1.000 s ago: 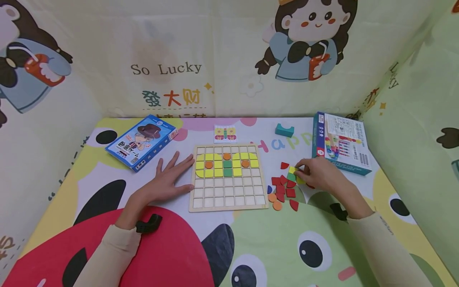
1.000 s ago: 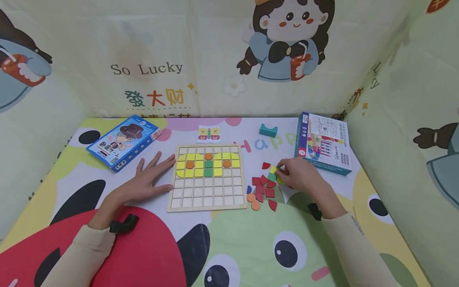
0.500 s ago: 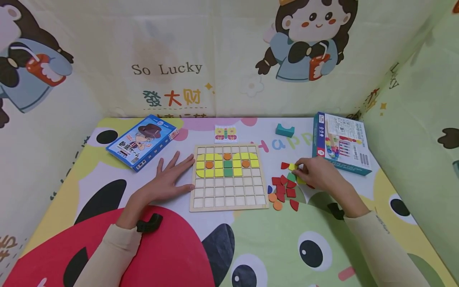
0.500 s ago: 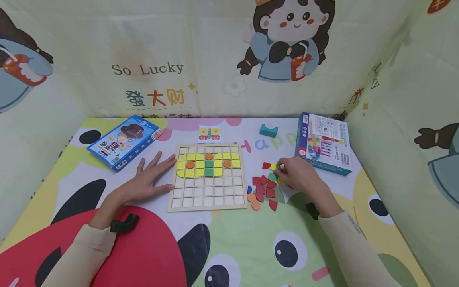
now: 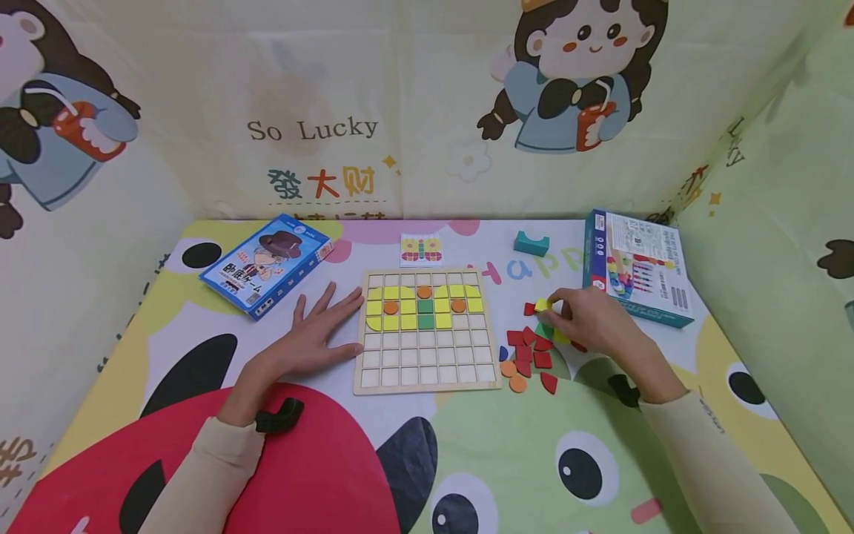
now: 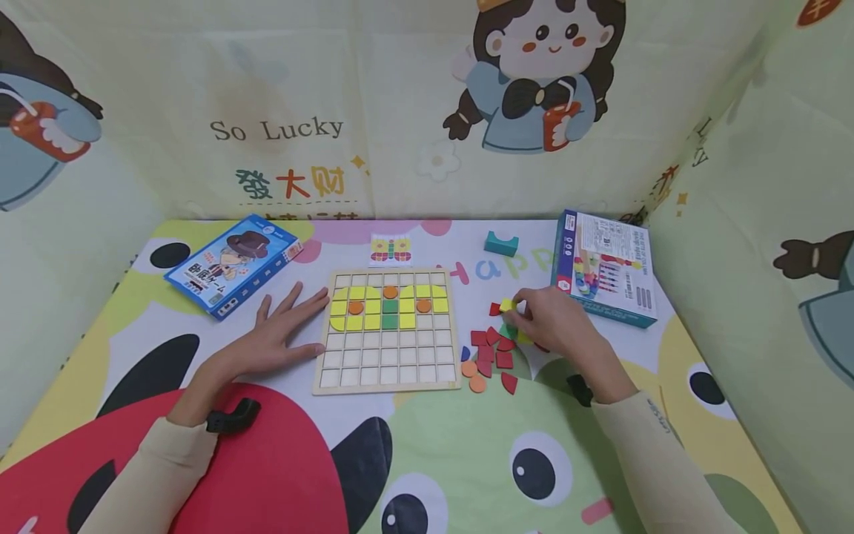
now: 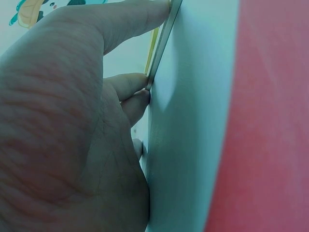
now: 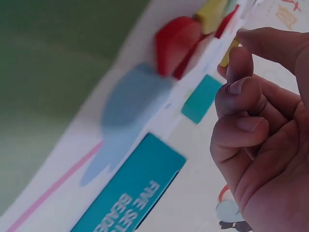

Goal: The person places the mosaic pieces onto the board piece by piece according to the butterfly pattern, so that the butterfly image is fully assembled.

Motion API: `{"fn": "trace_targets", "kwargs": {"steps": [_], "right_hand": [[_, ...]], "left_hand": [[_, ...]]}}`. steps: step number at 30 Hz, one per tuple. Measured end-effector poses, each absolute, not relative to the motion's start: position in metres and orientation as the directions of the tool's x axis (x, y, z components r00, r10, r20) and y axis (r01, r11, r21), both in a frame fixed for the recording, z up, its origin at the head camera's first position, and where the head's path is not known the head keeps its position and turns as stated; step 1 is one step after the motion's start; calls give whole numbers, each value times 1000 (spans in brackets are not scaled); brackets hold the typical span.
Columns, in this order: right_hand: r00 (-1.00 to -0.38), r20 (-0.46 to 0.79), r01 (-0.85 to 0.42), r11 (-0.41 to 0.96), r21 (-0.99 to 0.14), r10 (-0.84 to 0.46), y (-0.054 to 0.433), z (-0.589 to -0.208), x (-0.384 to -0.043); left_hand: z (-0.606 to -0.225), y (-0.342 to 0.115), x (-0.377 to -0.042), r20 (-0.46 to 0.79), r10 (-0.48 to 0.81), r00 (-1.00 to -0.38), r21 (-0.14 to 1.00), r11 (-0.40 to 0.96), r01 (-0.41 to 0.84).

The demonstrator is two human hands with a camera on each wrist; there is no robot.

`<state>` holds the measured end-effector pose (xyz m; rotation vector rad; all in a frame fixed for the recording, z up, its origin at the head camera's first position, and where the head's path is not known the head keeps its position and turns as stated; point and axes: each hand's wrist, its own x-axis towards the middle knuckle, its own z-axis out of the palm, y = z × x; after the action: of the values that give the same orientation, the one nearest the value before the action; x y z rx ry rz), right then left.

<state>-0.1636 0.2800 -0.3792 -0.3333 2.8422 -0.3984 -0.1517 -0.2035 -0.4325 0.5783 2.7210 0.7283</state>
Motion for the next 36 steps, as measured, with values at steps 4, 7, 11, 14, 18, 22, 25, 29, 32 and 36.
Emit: {"fn": "trace_targets", "kwargs": {"steps": [4,7,11,14,18,22,25,29,32,36], "right_hand": [[-936,-178,-240,922,-304,-303,264,-376,-162],[-925,-163,-283,909,-307,-343,246,-375,-162],[-903,-153,-344,890,-300,-401,222,-379,-163],[-881,-135,-402,869,-290,-453,205,-380,-164],[-855,-118,-460,843,-278,-505,186,-380,-163],[-849,-142,-462,846,-267,-509,172,-382,-164],[-850,-174,-448,855,-261,-498,166,-384,-165],[-841,-183,-464,853,-239,-509,162,-385,-165],[-835,-165,-488,845,-221,-525,161,-385,-165],[-834,-158,-493,842,-219,-529,161,-386,-164]], "left_hand": [[-432,-203,-152,-149,440,-886,526,794,306],[-432,-202,-152,-150,438,-886,525,795,304],[-433,-203,-153,-150,440,-886,527,793,304],[-434,-203,-153,-150,442,-885,524,794,308],[-433,-203,-152,-150,440,-885,518,798,309],[-433,-203,-152,-152,439,-886,518,798,307],[-433,-202,-152,-154,438,-885,521,798,304],[-434,-202,-152,-157,435,-886,521,799,300],[-433,-202,-152,-159,433,-888,518,802,298],[-433,-203,-153,-159,434,-887,518,802,299]]}}
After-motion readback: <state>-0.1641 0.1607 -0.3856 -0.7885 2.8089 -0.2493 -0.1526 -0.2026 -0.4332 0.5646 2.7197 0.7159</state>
